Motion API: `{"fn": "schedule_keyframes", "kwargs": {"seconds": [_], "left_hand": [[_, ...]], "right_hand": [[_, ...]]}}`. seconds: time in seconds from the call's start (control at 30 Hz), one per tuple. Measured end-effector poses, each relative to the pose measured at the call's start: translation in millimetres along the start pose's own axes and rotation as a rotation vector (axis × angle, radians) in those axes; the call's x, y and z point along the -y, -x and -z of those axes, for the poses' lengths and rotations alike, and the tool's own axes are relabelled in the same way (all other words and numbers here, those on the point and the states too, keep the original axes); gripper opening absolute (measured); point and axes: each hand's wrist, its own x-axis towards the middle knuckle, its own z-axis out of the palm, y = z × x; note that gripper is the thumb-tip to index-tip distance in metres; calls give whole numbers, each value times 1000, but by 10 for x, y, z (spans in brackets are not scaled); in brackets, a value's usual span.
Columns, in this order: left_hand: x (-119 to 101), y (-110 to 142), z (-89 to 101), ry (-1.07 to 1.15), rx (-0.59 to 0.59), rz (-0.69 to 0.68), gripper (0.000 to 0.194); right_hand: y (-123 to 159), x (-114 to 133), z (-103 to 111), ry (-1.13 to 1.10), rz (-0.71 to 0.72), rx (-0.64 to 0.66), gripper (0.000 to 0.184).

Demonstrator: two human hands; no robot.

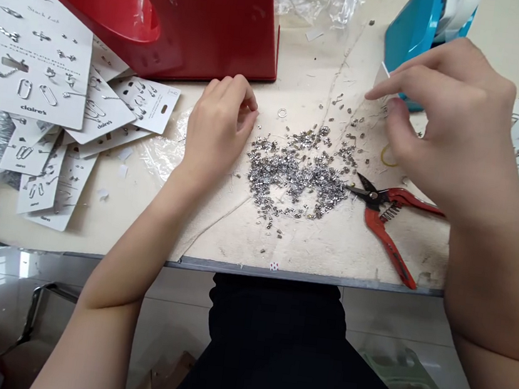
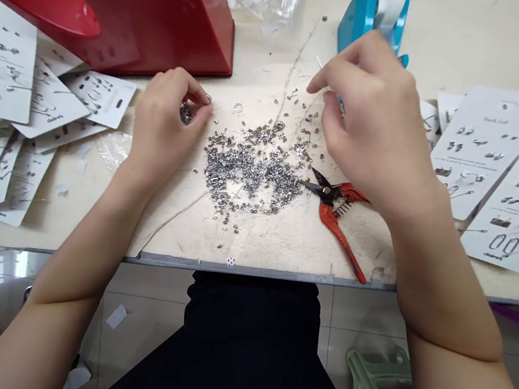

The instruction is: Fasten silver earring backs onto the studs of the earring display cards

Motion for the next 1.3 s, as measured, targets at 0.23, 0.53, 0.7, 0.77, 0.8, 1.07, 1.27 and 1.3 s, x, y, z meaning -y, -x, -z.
{"fn": "schedule_keyframes", "kwargs": {"seconds": [0.23, 0.53, 0.7, 0.77, 0.8, 1.07, 1.27, 1.3], "left_hand": [[-23, -100, -40, -12, 195, -70, 10], [-70, -244, -141, -30, 235, -97, 9], [-222, -258, -114, -81, 260, -40, 26], [-263, -248, -102, -131, 251, -48, 27], [-277, -242, -96, -151, 242, -48, 27], [-337, -158, -23, -129, 128, 41, 29], [-186, -122, 50, -149, 81, -108, 22], [-131, -115, 52, -189, 80, -138, 21]], "right_hand": [[-13, 91, 26, 74, -52, 62, 31], [-19, 77, 21, 66, -53, 69, 29], [-32, 168, 36, 82, -98, 112, 32], [-27, 208, 56, 88, -116, 138, 35], [-25, 224, 67, 97, -126, 152, 36], [-31, 234, 84, 138, -130, 176, 37], [-29, 240, 74, 162, -142, 187, 37], [-27, 242, 74, 165, -143, 189, 37]]}}
